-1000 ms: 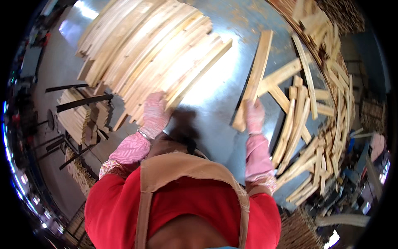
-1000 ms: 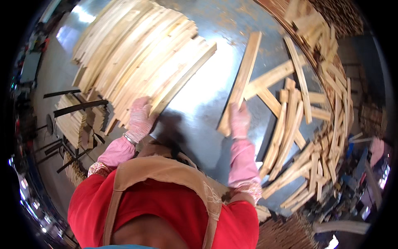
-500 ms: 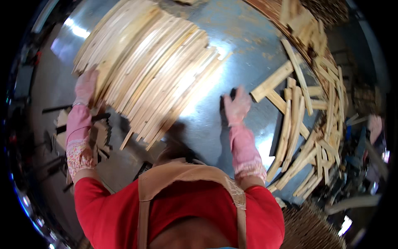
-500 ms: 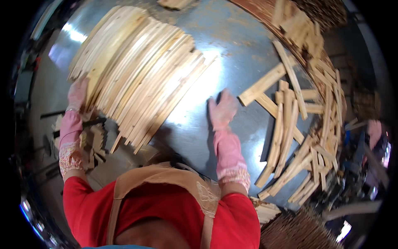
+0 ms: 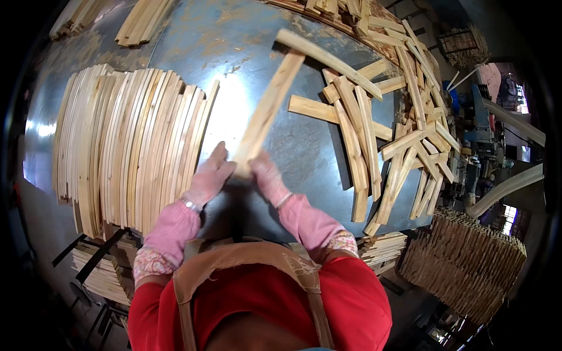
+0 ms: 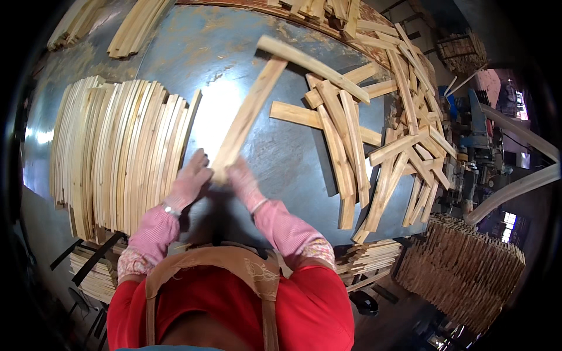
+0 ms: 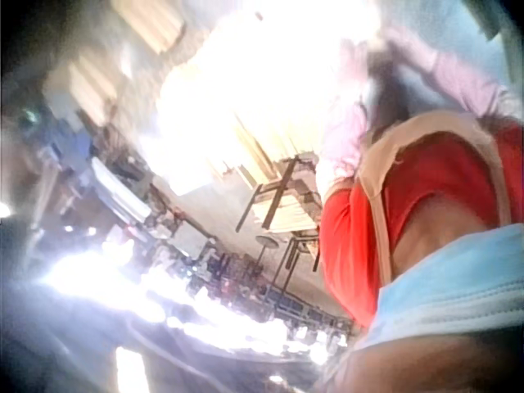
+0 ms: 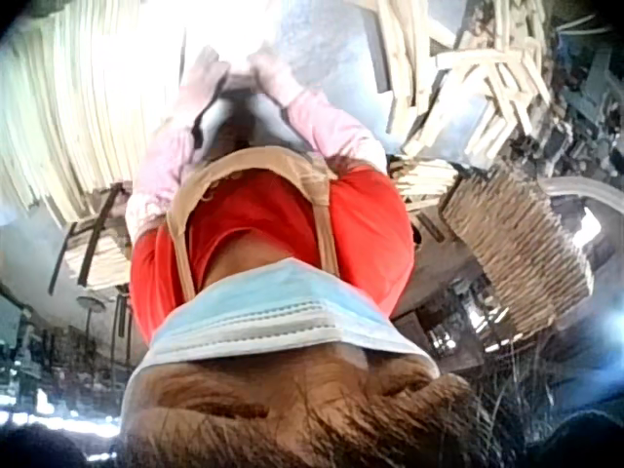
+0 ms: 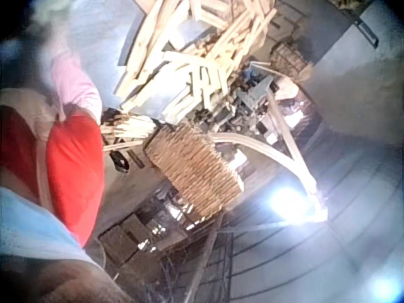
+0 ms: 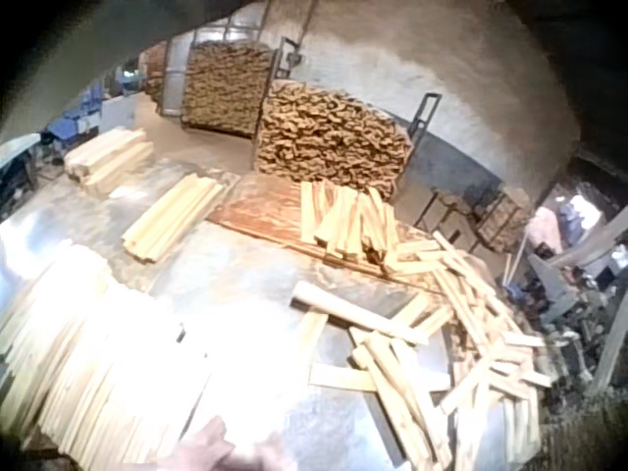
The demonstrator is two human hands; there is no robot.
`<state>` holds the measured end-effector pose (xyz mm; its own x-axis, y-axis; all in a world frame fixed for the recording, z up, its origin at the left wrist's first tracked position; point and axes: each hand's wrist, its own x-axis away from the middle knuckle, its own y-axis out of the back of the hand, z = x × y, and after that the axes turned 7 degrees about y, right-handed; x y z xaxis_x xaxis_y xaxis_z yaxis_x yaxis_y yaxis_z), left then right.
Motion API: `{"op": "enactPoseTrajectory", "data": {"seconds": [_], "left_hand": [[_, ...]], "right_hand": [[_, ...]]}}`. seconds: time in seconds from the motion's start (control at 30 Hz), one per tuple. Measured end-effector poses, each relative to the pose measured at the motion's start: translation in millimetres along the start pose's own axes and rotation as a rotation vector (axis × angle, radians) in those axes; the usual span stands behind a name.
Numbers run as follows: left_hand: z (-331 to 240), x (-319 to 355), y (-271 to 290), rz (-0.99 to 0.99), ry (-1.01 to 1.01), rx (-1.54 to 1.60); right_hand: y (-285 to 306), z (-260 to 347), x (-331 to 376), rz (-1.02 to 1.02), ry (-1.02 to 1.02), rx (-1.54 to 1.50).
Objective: The person repeatedly picks up thin wooden strips from a pile on a metal table and places them into a neat stack. The person handles the strips one at a time or in small groups, aligning them as they build the stack.
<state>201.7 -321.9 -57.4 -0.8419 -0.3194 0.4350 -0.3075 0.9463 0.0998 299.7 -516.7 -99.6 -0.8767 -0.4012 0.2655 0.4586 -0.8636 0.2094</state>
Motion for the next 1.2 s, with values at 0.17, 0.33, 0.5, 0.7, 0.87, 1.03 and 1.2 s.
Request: {"op": "enactPoseTrajectory", "data": {"seconds": [0.17,0.33,0.5,0.7,0.87,1.03,1.2], "left_hand": [[-43.5,-30.7,-37.3,0.257,0.537,0.131],[-46.1,-14.9,-56.5,0.18,0.502,0.115],[-22.6,16.6,-49.5,0.059,0.539,0.18],[-49.9,78.7,-17.0,-0.223,0.439,-0.386],[-17.2,131.9,24.6,-0.282,0.244,-0.867],[18.3,171.5,46.7,-0.228,0.021,-1.293],[46.7,175.7,62.6,-0.178,-0.047,-1.41]], "right_hand": [[134.7,102.4,-91.3,0.004,0.041,0.531],[269.1,101.9,-290.6,-0.23,0.364,1.439],[259.6,128.5,-346.6,0.182,-0.175,1.474],[229.9,162.3,-276.6,0.139,0.123,1.091],[92.1,35.0,-171.1,0.467,0.024,0.906],[-93.7,96.5,9.0,0.677,-0.3,0.324],[4.8,88.6,27.4,0.44,-0.038,0.708]]}}
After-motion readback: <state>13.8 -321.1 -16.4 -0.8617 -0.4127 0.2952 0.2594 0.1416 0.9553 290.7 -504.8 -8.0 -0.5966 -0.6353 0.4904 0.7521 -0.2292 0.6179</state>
